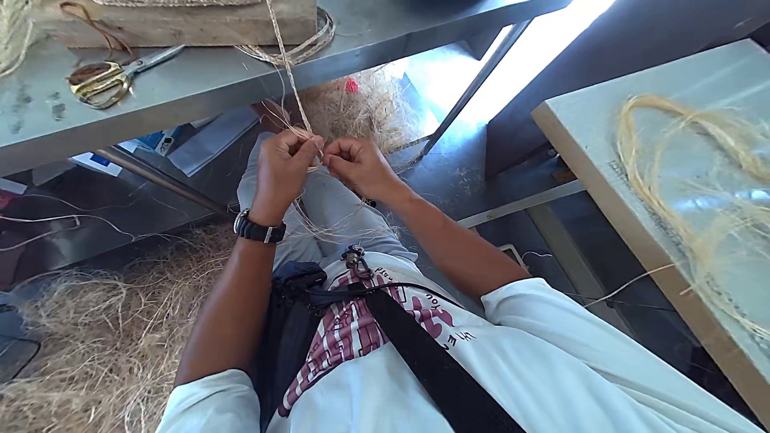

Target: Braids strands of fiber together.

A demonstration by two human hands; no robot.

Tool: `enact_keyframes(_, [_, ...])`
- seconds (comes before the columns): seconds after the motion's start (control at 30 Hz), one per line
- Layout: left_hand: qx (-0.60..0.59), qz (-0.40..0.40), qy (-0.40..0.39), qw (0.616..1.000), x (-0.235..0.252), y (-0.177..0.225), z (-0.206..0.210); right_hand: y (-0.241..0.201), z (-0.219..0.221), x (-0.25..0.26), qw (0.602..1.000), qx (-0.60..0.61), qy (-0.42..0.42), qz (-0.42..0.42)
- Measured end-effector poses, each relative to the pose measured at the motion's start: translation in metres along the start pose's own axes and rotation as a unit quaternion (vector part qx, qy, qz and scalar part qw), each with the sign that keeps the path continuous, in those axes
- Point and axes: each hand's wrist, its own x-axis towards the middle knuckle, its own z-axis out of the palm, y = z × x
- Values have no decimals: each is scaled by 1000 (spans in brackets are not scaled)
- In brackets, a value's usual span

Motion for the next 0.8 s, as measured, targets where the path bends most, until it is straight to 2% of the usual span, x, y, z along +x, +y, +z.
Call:
enact_keyframes(0.17, [27, -12, -13, 999, -10, 6, -6, 7, 0, -4, 998, 62, 19, 8])
enact_keyframes(0.3, [114, -41, -71, 990, -20, 7, -7, 7, 2, -4, 994, 106, 20, 25])
enact_keyframes(0.43, [125, -40, -104, 986, -20, 4, -10, 5, 3, -8, 994, 102, 11, 37])
enact_keyframes(0.63, [85, -35, -90, 992, -13, 2, -9, 1, -4, -7, 995, 80, -27, 54])
enact_keyframes(0.8, [117, -36, -63, 990, -15, 0, -4, -12, -9, -6, 995, 15, -44, 90])
